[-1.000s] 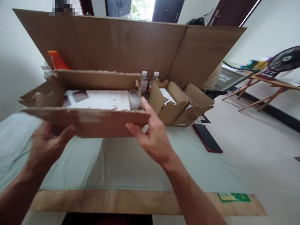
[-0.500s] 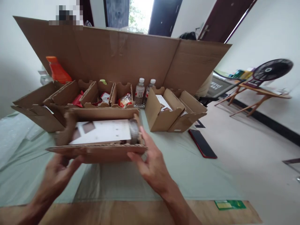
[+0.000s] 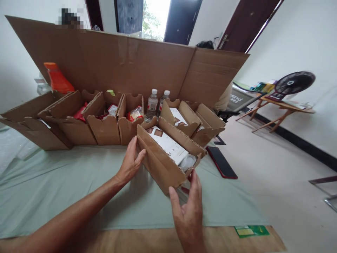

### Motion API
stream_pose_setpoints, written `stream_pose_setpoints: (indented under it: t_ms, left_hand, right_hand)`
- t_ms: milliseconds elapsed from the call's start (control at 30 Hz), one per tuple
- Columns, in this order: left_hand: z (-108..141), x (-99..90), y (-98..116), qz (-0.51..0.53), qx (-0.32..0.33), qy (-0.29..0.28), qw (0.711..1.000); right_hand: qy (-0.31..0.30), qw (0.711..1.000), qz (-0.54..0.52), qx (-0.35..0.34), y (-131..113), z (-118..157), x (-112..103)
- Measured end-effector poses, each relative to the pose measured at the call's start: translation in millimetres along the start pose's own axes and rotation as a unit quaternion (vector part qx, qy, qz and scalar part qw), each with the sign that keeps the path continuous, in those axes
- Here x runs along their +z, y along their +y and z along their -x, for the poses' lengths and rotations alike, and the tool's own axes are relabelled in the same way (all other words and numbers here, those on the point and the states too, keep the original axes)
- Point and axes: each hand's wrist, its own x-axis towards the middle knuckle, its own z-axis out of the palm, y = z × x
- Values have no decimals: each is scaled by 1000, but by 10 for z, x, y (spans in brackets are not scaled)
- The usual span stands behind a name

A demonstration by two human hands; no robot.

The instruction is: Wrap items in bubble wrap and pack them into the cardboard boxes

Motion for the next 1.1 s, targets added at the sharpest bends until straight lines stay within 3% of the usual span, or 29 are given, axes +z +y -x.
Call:
stream_pose_setpoints:
  t_ms: [200,467,700,1100]
  left_hand:
    - [340,347,-172,-14,8,-98,995]
    - [360,409,-215,-8,9,-84,996]
    - [381,415,-266,13,29,-95,995]
    - [666,537,-243,41,54,-93,993]
  right_hand:
    - [14,998,25,-58,158,107,165]
    - [16,992,28,-120,182,61,239]
    - [25,990,45,-132,185,73,312]
    - [36,981,113,-157,202,218,423]
